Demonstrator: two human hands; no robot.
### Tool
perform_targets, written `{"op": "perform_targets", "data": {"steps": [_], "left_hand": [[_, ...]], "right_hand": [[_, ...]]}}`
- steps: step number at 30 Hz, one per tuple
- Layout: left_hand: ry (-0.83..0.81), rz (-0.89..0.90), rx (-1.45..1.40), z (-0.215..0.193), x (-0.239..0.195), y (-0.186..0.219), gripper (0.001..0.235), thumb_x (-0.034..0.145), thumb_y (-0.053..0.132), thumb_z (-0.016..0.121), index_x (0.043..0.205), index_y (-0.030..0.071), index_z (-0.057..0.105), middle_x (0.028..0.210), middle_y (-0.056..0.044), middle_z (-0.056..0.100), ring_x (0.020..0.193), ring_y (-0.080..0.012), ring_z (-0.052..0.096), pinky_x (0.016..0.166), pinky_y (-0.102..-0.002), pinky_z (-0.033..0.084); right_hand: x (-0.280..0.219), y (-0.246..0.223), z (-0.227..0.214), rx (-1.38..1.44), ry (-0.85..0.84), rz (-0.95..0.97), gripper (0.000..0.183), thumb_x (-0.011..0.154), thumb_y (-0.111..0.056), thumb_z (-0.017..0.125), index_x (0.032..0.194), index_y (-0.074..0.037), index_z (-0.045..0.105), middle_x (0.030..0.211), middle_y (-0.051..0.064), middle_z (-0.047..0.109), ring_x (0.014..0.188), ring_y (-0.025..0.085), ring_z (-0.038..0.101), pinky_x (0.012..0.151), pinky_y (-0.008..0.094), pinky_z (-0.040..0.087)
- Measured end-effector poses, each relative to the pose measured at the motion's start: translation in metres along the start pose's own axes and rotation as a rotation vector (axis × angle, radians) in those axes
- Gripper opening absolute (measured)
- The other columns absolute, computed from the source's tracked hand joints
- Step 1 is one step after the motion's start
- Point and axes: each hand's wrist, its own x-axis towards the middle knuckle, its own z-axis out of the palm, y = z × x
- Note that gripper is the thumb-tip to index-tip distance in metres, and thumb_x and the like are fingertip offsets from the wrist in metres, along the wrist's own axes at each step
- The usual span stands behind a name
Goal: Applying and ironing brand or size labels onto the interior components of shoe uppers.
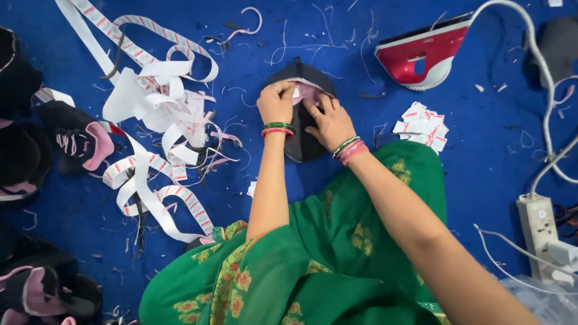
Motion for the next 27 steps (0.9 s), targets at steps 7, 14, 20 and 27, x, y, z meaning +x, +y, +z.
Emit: {"op": "perform_targets", "data": {"steps": [7,14,20,27], "left_hand": [[-0.133,-0.006,0.034,-0.002,0.001,-0.013,0.016,0.082,0.018,0.078,0.093,0.006,0.080,0.082,-0.015,0.077,0.075,-0.0279,0.075,0.070,-0.037,0.056],[-0.117,-0.049,-0.112,0.008,-0.004,-0.012,0.014,0.086,0.019,0.077,0.091,0.006,0.080,0.083,-0.014,0.078,0.073,-0.0261,0.078,0.072,-0.037,0.058],[-0.019,-0.090,-0.040,0.020,-0.015,-0.009,0.017,0.080,0.020,0.078,0.093,0.009,0.081,0.086,-0.012,0.079,0.080,-0.0284,0.078,0.076,-0.038,0.059],[-0.027,0.024,0.016,0.002,-0.041,-0.010,0.020,0.089,0.016,0.073,0.107,0.008,0.077,0.102,-0.016,0.075,0.096,-0.0343,0.073,0.087,-0.042,0.057]], "right_hand": [[0.007,-0.010,-0.010,0.083,-0.042,0.097,0.097,0.067,-0.027,0.088,0.153,-0.009,0.048,0.133,0.017,0.054,0.114,0.039,0.054,0.095,0.048,0.049],[0.002,-0.008,-0.002,-0.019,-0.010,0.015,0.083,0.070,-0.028,0.089,0.144,-0.015,0.054,0.134,0.017,0.054,0.118,0.037,0.055,0.096,0.045,0.049],[0.002,-0.012,-0.006,0.118,0.014,0.088,0.095,0.070,-0.025,0.085,0.154,-0.007,0.045,0.139,0.017,0.053,0.119,0.039,0.054,0.100,0.048,0.047],[-0.003,-0.007,-0.003,-0.051,-0.012,-0.014,0.078,0.076,-0.031,0.084,0.147,-0.013,0.056,0.130,0.017,0.054,0.113,0.038,0.054,0.094,0.047,0.049]]}}
